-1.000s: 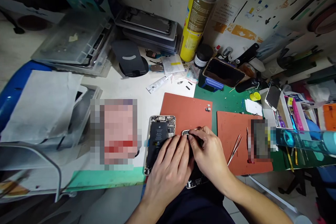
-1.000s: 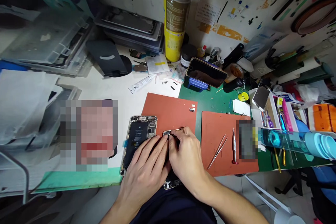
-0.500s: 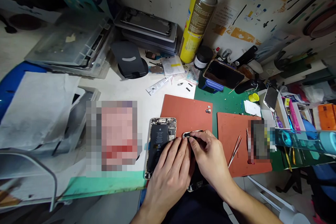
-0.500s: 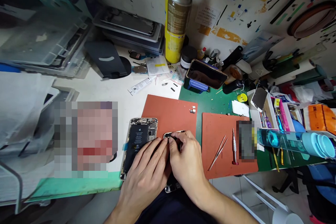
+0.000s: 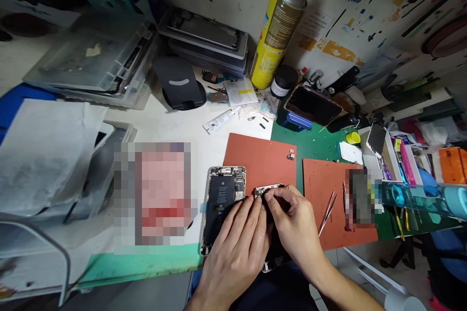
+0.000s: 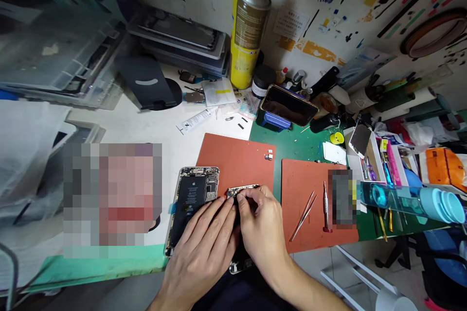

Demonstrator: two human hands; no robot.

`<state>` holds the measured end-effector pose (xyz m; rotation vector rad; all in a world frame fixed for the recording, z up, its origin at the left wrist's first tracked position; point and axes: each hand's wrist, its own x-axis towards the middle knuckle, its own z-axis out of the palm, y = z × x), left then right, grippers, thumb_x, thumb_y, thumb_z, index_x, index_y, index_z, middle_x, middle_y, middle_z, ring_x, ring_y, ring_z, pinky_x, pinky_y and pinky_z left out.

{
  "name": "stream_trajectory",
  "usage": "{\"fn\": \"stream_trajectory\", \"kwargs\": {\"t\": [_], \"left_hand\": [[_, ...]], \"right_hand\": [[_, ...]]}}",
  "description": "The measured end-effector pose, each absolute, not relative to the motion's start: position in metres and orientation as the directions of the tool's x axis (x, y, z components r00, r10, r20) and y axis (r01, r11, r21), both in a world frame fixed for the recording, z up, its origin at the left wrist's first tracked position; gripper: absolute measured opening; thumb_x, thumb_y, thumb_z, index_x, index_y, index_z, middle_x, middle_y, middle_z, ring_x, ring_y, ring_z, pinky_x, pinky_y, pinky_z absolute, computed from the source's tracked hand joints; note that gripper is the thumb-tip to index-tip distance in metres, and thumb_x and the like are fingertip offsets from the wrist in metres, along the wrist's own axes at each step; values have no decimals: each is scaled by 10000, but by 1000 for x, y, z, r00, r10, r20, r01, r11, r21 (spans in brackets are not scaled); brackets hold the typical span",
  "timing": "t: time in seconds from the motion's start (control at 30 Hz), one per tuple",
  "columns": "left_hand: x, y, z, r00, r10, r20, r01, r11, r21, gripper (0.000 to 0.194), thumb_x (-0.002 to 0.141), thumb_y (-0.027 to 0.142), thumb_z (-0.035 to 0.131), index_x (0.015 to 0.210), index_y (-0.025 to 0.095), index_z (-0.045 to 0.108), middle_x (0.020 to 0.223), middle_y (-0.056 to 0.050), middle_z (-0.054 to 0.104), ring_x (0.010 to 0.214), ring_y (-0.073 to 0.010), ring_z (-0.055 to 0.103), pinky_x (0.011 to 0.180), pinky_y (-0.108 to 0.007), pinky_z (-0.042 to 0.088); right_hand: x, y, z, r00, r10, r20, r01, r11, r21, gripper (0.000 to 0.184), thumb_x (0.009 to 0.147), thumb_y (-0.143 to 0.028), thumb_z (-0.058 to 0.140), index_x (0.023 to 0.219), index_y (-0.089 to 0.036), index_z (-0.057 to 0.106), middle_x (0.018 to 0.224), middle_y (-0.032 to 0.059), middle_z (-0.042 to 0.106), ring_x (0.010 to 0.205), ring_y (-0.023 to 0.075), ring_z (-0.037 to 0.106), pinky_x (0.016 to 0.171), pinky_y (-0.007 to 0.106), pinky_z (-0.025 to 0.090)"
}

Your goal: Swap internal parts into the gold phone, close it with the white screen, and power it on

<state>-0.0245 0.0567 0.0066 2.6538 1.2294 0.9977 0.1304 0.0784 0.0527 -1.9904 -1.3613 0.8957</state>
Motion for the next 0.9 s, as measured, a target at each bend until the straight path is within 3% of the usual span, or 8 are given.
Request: {"fn": "stream_trajectory", "kwargs": {"t": [0.2, 0.47, 0.9], "left_hand": [[-24, 56, 8, 426, 705, 567, 659, -672, 339, 342, 958, 71, 718, 1282, -41, 709, 1313, -234, 764, 1275, -364, 698, 1103, -515, 557], [-28, 50, 3, 341, 693, 635, 595, -682, 425, 239, 892, -24, 704, 1128, -21, 739, 1113, -219, 798, 1169, -338, 737, 1028, -491, 608], [-28, 48, 0, 334, 687, 645, 598, -683, 419, 248, 896, -12, 688, 1138, -39, 735, 1126, -230, 789, 1180, -347, 725, 1027, -499, 605]], "right_hand": [[132, 80, 55, 241, 959, -148, 630, -271, -728, 157, 1024, -254, 649, 1053, -244, 803, 937, 57, 708, 782, 209, 711, 678, 314, 560], [124, 81, 56, 127, 986, -112, 674, -169, -719, 156, 1006, -180, 697, 1121, -247, 777, 1017, 57, 672, 903, 219, 720, 818, 333, 584], [125, 87, 47, 73, 993, -95, 722, -119, -682, 183, 998, -109, 651, 1027, -223, 791, 969, 38, 661, 833, 196, 706, 731, 316, 531]]}}
